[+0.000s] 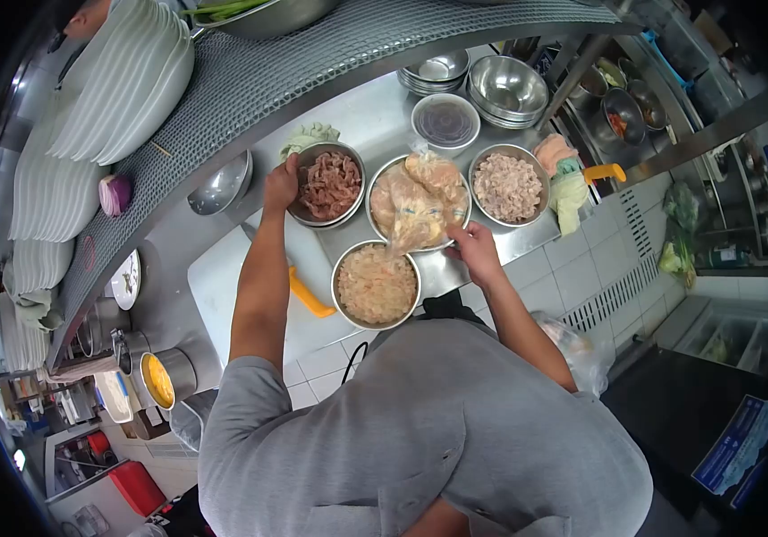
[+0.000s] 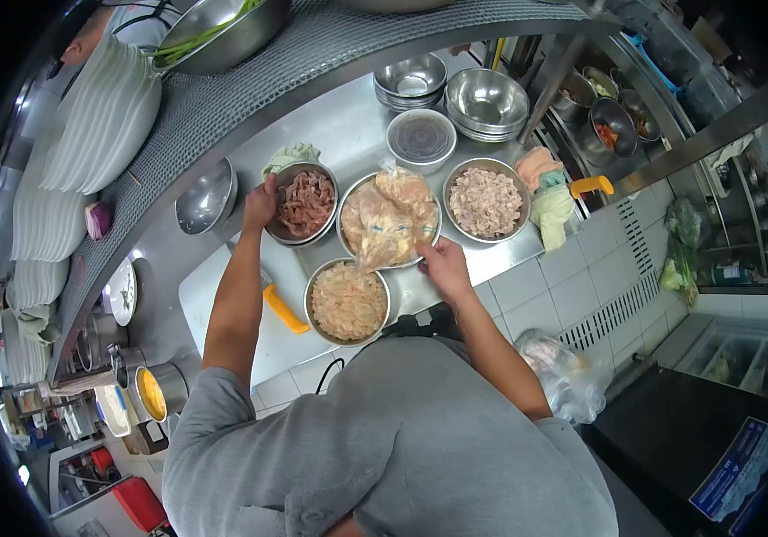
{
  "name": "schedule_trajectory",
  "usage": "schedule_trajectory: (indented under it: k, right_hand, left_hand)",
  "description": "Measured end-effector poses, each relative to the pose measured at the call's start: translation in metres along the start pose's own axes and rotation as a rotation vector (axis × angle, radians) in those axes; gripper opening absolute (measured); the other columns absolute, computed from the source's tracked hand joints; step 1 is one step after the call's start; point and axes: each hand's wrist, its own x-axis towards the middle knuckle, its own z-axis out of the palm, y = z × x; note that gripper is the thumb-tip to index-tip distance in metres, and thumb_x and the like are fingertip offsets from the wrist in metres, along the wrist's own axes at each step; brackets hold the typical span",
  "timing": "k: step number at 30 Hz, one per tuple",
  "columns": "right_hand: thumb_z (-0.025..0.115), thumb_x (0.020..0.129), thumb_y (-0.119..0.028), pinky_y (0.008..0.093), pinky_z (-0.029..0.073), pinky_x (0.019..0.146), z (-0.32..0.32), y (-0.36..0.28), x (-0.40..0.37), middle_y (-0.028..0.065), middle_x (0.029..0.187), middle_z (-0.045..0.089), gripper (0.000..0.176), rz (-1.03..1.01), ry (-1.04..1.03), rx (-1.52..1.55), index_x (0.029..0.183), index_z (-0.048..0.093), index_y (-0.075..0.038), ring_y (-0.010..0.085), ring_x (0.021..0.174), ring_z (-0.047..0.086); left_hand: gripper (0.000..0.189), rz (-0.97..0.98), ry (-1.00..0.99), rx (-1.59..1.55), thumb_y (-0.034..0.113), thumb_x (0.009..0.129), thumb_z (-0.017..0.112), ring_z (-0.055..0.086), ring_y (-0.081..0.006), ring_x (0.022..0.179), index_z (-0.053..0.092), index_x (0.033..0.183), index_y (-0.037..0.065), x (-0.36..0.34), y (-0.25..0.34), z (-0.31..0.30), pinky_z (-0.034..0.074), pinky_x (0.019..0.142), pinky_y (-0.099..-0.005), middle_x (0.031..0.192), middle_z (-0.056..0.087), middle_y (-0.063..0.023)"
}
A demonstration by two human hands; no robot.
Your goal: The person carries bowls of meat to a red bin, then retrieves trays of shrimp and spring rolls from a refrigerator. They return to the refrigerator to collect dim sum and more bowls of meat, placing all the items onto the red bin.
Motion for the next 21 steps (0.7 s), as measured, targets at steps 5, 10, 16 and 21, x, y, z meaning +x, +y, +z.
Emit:
schedule_trajectory:
  k: [5, 10, 16, 21]
  right_hand:
    - [0.06, 0.079, -0.016, 0.0241, 0.048, 0.063, 0.025, 0.0, 0.016, 0.0031, 0.077, 0.059, 0.013, -0.017, 0.005, 0.046, 0.083, 0.058, -0.003, 0.01, 0.071, 0.055]
    - [0.059, 0.081, -0.017, 0.0244, 0.048, 0.062, 0.029, -0.004, 0.011, 0.0034, 0.079, 0.06, 0.015, -0.032, 0.015, 0.042, 0.081, 0.059, -0.002, 0.0103, 0.073, 0.055]
    - [0.059, 0.081, -0.018, 0.0236, 0.048, 0.062, 0.028, -0.003, 0.01, 0.0032, 0.08, 0.06, 0.015, -0.049, 0.016, 0.026, 0.081, 0.06, -0.002, 0.0099, 0.073, 0.055]
    - [0.06, 0.081, -0.02, 0.0229, 0.046, 0.061, 0.025, -0.001, 0.013, 0.0021, 0.075, 0.059, 0.018, -0.087, 0.017, -0.011, 0.078, 0.059, -0.002, 0.0082, 0.068, 0.053]
  left_hand:
    - [0.058, 0.026, 0.124, 0.055, 0.047, 0.092, 0.025, 0.055, -0.042, 0.087, 0.064, 0.089, 0.005, 0.01, -0.012, -0.021, 0.042, 0.078, -0.0484, 0.088, 0.06, -0.0229]
    - [0.053, 0.044, 0.112, 0.109, 0.045, 0.092, 0.03, 0.057, -0.0388, 0.082, 0.063, 0.084, 0.005, 0.006, -0.019, -0.025, 0.043, 0.075, -0.0477, 0.084, 0.061, -0.02]
    - [0.037, 0.489, 0.353, 0.072, 0.041, 0.079, 0.059, 0.059, -0.0353, 0.073, 0.054, 0.078, 0.004, 0.0, 0.02, -0.051, 0.045, 0.064, -0.0463, 0.076, 0.061, -0.0174]
    - [0.041, 0.349, 0.052, 0.138, 0.043, 0.083, 0.054, 0.059, -0.0361, 0.074, 0.056, 0.08, 0.002, 0.009, 0.031, -0.08, 0.045, 0.067, -0.0453, 0.075, 0.06, -0.0202]
